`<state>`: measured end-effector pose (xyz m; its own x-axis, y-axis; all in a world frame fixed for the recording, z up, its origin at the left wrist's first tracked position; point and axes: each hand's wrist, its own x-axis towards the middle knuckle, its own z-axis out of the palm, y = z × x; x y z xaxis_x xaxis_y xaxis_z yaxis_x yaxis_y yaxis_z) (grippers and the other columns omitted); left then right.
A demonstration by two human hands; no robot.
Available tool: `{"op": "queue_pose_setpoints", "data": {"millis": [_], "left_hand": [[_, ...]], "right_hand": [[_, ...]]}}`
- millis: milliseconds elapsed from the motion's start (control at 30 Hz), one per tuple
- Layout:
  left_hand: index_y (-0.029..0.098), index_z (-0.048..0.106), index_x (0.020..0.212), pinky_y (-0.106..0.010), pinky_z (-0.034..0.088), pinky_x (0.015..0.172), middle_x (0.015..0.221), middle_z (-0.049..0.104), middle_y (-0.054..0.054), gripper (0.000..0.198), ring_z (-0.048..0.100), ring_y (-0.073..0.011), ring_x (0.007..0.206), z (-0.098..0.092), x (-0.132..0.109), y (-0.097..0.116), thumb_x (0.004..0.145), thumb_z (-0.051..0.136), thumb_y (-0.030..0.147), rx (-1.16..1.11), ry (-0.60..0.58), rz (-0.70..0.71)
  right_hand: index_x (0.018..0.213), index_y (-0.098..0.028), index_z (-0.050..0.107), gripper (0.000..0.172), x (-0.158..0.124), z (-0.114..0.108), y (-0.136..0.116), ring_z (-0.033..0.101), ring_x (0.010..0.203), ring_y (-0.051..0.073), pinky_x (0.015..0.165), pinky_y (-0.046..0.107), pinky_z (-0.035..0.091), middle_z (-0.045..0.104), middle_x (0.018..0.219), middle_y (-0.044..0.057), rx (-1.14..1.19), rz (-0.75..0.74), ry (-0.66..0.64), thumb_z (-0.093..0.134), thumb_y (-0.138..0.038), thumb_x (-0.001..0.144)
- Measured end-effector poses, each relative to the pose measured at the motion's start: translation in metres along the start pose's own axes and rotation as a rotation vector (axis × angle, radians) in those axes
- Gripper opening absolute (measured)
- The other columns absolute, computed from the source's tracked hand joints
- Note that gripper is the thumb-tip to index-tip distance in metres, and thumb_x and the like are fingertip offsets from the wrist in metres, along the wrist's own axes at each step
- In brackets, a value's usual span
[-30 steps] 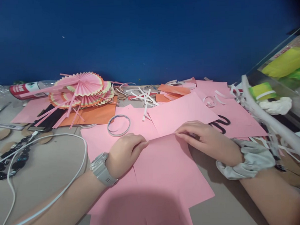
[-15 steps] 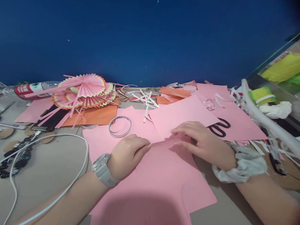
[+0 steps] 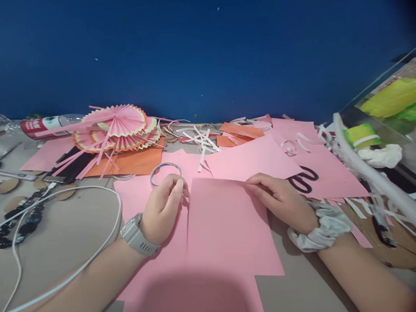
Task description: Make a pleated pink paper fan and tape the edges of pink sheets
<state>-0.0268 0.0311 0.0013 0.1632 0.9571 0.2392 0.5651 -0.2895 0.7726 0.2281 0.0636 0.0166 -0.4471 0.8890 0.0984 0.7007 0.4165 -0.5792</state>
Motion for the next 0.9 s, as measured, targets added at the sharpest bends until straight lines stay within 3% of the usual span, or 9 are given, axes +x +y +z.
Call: {"op": "queue_pose_setpoints", "data": {"millis": [133, 233, 300, 400, 467, 533, 700, 800, 900], "left_hand": [[0.019, 0.042, 0.066, -0.023, 0.031, 0.048, 0.056, 0.037, 0.005, 0.031, 0.037, -0.0096, 0.051, 0.002, -0.001, 0.000, 0.086, 0.047, 0.042, 0.061, -0.069, -0.002], [0.019, 0.036, 0.057, -0.023, 0.025, 0.046, 0.052, 0.030, 0.007, 0.038, 0.030, -0.0084, 0.048, 0.004, -0.003, -0.001, 0.085, 0.050, 0.040, 0.119, -0.127, 0.035], [0.018, 0.043, 0.060, -0.023, 0.030, 0.048, 0.054, 0.038, 0.005, 0.032, 0.036, -0.0090, 0.050, 0.005, -0.004, -0.001, 0.085, 0.051, 0.035, 0.105, -0.167, 0.081], [0.018, 0.056, 0.074, -0.023, 0.039, 0.060, 0.067, 0.055, 0.002, 0.013, 0.050, -0.0114, 0.063, 0.004, -0.005, 0.000, 0.085, 0.051, 0.023, 0.081, -0.241, 0.151], [0.018, 0.058, 0.073, -0.024, 0.039, 0.061, 0.067, 0.056, 0.001, 0.014, 0.051, -0.0123, 0.065, 0.004, -0.005, 0.001, 0.084, 0.051, 0.022, 0.087, -0.265, 0.173], [0.017, 0.055, 0.066, -0.024, 0.036, 0.057, 0.061, 0.051, 0.001, 0.023, 0.048, -0.0121, 0.059, 0.004, -0.004, 0.001, 0.085, 0.053, 0.030, 0.119, -0.259, 0.171], [0.017, 0.050, 0.065, -0.023, 0.033, 0.055, 0.059, 0.044, 0.003, 0.028, 0.043, -0.0108, 0.056, 0.004, -0.004, 0.000, 0.087, 0.051, 0.035, 0.150, -0.254, 0.182], [0.018, 0.043, 0.061, -0.023, 0.030, 0.052, 0.057, 0.040, 0.004, 0.033, 0.039, -0.0100, 0.054, 0.004, -0.005, 0.000, 0.084, 0.054, 0.038, 0.107, -0.237, 0.191], [0.018, 0.044, 0.061, -0.023, 0.031, 0.053, 0.058, 0.041, 0.004, 0.030, 0.040, -0.0101, 0.054, 0.004, -0.006, 0.000, 0.083, 0.055, 0.035, 0.061, -0.251, 0.189]], "right_hand": [[0.085, -0.023, 0.054, 0.022, -0.004, 0.004, -0.008, 0.059, 0.082, 0.019, 0.075, 0.029, 0.045, 0.063, 0.086, 0.003, 0.093, 0.054, 0.066, 0.038, -0.038, 0.090], [0.090, -0.022, 0.057, 0.041, -0.005, -0.004, -0.009, 0.059, 0.088, 0.020, 0.081, 0.032, 0.046, 0.063, 0.092, 0.006, 0.346, 0.056, -0.150, 0.022, -0.044, 0.093], [0.099, -0.022, 0.059, 0.048, -0.005, -0.011, -0.009, 0.058, 0.096, 0.021, 0.088, 0.034, 0.044, 0.063, 0.101, 0.007, 0.458, 0.101, -0.304, 0.017, -0.044, 0.094], [0.116, -0.022, 0.056, 0.040, -0.003, -0.019, -0.008, 0.052, 0.110, 0.022, 0.097, 0.037, 0.038, 0.057, 0.120, 0.007, 0.526, 0.112, -0.580, 0.031, -0.043, 0.092], [0.125, -0.021, 0.051, 0.042, -0.002, -0.022, -0.008, 0.048, 0.116, 0.023, 0.099, 0.038, 0.036, 0.052, 0.127, 0.008, 0.580, 0.045, -0.770, 0.041, -0.042, 0.089], [0.132, -0.022, 0.043, 0.050, -0.002, -0.023, -0.007, 0.046, 0.119, 0.023, 0.100, 0.038, 0.035, 0.049, 0.130, 0.008, 0.621, 0.009, -0.862, 0.049, -0.040, 0.086], [0.140, -0.021, 0.028, 0.073, -0.003, -0.019, -0.004, 0.045, 0.120, 0.026, 0.098, 0.038, 0.036, 0.046, 0.133, 0.009, 0.692, 0.049, -0.828, 0.059, -0.044, 0.078], [0.133, -0.019, 0.039, 0.068, -0.005, -0.014, -0.004, 0.044, 0.118, 0.027, 0.099, 0.038, 0.033, 0.050, 0.126, 0.010, 0.721, 0.029, -0.783, 0.054, -0.055, 0.077], [0.111, -0.018, 0.054, 0.058, -0.006, -0.011, -0.005, 0.052, 0.100, 0.023, 0.088, 0.036, 0.038, 0.056, 0.105, 0.009, 0.762, 0.048, -0.716, 0.034, -0.064, 0.083]]}}
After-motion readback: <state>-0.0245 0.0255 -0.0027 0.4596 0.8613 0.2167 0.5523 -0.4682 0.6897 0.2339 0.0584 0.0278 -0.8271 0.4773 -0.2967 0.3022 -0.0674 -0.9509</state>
